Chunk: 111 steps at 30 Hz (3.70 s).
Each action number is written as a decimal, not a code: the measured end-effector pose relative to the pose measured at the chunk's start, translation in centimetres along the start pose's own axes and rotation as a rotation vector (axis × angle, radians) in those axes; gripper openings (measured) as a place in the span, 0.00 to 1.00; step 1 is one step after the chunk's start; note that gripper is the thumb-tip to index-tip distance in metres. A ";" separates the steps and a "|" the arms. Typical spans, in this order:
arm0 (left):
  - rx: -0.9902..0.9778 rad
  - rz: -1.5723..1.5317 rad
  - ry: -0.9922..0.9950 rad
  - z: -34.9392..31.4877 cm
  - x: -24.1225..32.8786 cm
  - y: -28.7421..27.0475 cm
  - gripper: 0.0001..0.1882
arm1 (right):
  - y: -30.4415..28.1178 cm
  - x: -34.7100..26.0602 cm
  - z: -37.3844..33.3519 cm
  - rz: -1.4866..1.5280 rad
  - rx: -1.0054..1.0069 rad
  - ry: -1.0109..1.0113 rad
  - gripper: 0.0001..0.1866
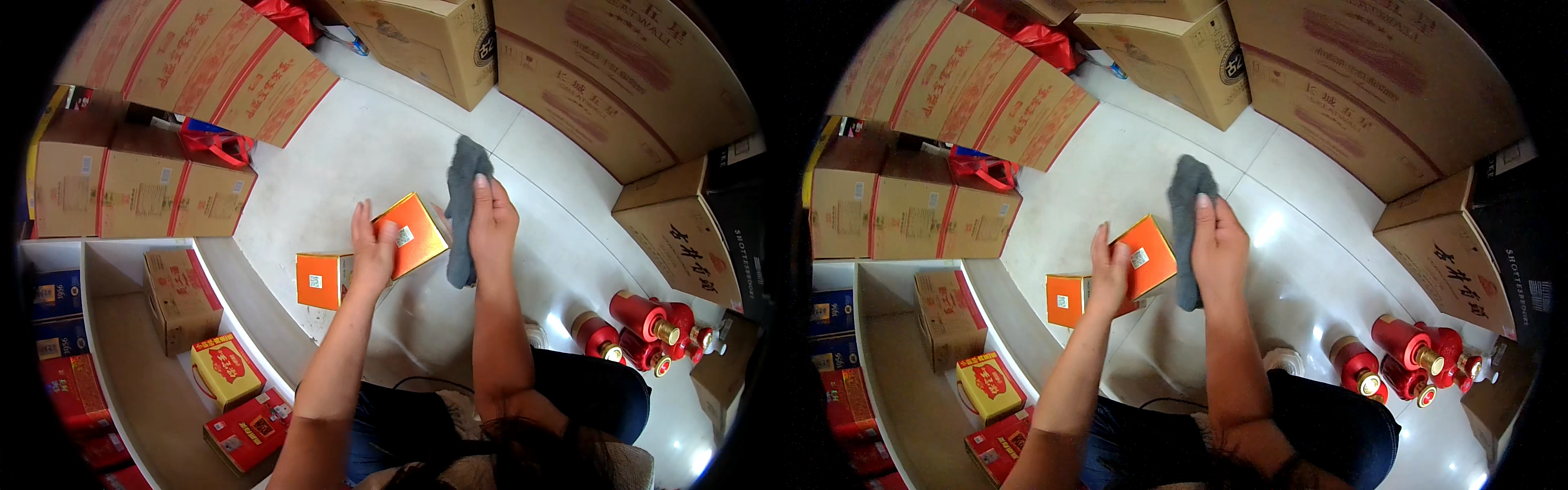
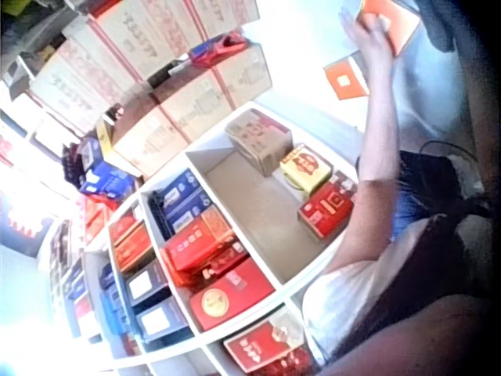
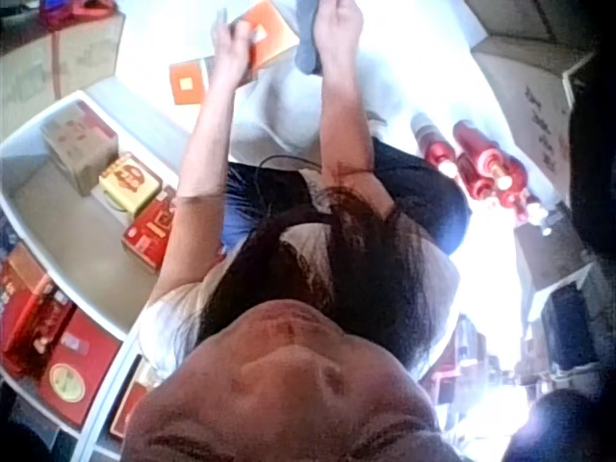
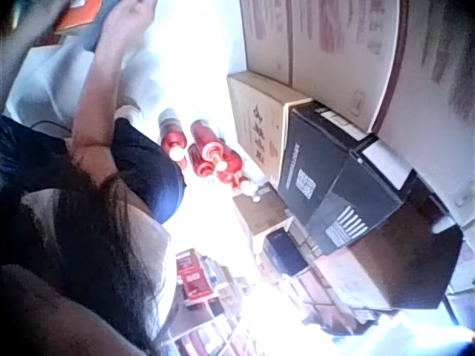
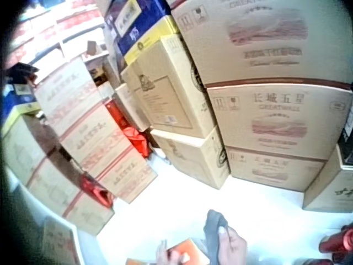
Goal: The person sits on the floor and wipes various red and gold boxes with a dark cloth. They pick up each box, wipe its surfaces, and place it on a nearby shelf. The person handles multiple boxes one by one, cleaning them before stacking them on the shelf.
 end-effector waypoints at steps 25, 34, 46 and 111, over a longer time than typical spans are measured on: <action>-0.008 -0.963 -0.354 -0.2 -3.7 3.1 0.22 | 7.8 0.6 -3.4 -0.981 -0.554 -0.573 0.16; 0.068 -0.607 -0.341 -0.7 -3.8 1.5 0.25 | 3.5 9.2 -0.2 0.072 -0.406 0.571 0.18; 0.071 0.707 -0.255 -1.6 4.2 2.5 0.40 | 1.6 13.6 -3.6 0.352 -0.188 0.579 0.20; -0.419 0.847 0.593 -2.5 6.6 3.4 0.39 | -2.6 15.7 -4.4 0.111 -0.085 0.559 0.20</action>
Point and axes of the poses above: each hand's wrist, its own z-axis towards the middle knuckle, its own y-axis out of the palm, x = y × z, the point moved 6 cm from there along z, towards the middle knuckle, and after that the axes turned 8 degrees about -y, right-handed, at the moved point
